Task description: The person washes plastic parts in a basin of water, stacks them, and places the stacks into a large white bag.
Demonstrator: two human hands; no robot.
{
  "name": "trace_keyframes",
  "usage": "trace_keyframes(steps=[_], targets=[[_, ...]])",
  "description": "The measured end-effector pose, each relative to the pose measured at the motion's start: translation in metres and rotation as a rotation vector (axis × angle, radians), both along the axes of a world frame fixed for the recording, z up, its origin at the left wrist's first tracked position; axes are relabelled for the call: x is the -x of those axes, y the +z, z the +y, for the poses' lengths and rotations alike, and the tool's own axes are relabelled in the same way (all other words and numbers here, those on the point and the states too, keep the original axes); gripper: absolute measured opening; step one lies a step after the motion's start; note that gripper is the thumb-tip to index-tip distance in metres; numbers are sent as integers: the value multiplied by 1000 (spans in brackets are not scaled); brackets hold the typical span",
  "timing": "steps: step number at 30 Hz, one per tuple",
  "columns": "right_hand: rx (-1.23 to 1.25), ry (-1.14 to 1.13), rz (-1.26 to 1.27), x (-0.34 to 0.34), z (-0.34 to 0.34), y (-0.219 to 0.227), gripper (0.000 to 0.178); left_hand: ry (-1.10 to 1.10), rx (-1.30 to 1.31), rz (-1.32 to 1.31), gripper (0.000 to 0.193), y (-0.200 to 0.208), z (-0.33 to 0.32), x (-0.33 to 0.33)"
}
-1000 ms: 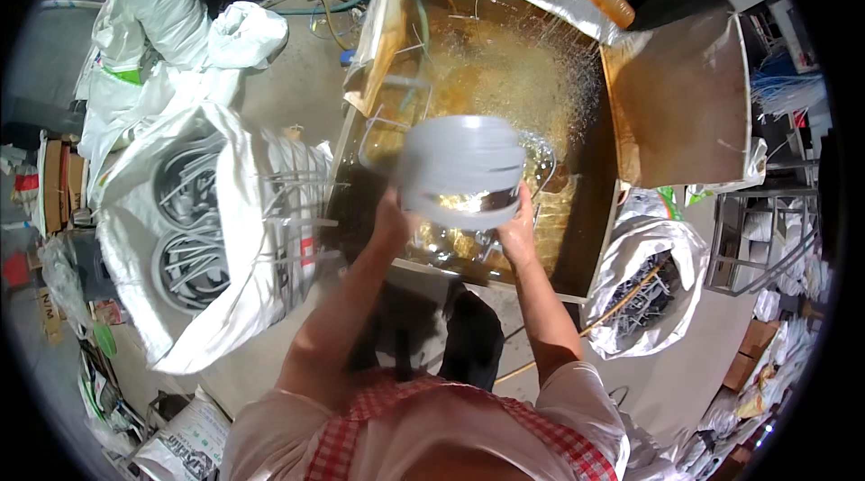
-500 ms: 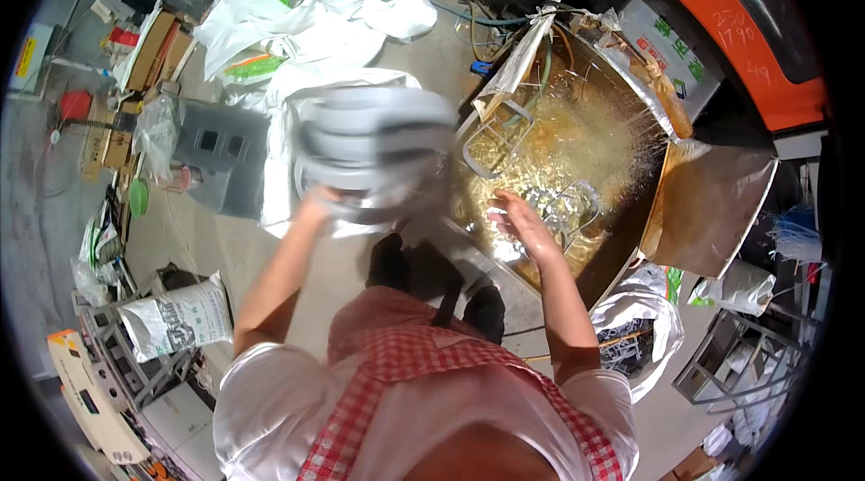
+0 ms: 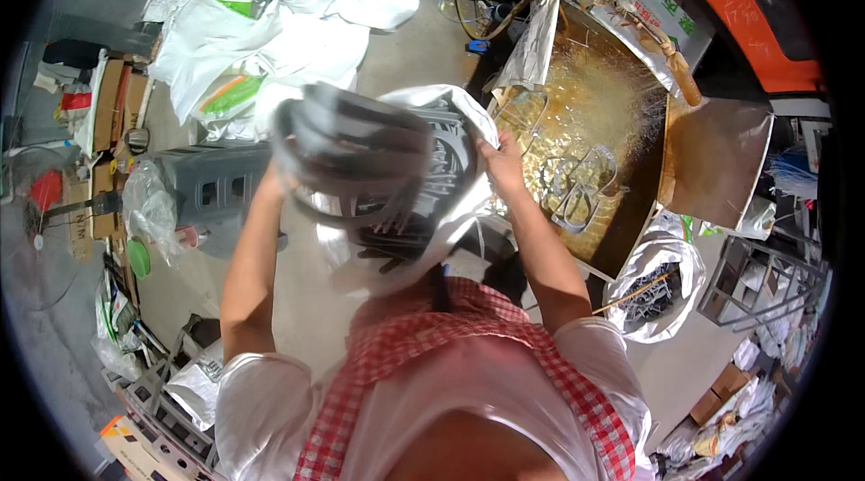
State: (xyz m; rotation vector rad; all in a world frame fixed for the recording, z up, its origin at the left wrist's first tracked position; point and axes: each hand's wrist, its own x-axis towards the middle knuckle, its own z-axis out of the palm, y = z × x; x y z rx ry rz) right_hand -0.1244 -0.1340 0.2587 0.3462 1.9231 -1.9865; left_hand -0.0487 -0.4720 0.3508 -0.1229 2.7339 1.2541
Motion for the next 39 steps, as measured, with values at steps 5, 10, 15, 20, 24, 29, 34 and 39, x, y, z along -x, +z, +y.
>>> trace_keyframes(steps=[5, 10, 15, 20, 24, 29, 34, 39], targets=[[51, 57, -113, 9, 18, 25, 12, -329, -150, 44, 40, -36, 46, 61], [170, -24, -148, 16, 22, 31, 8, -335, 550, -282, 39, -111, 109, 100], [-94, 238, -40, 8, 16, 48, 12, -569, 637, -380, 30, -101, 123, 116], [41, 85, -138, 5, 6, 45, 14, -454, 672, -381, 29, -89, 133, 122], [-30, 240, -119, 5, -12, 48, 11, -213, 722, -194, 26, -154, 120, 109], [-128, 270, -126, 16, -14, 62, 9, -221, 620, -53, 34, -132, 118, 98], [0, 115, -119, 16, -1, 34, 18, -243, 600, 86, 59, -41, 160, 23], [-163, 223, -9, -2, -13, 7, 17, -488, 649, -277, 61, -135, 151, -9]])
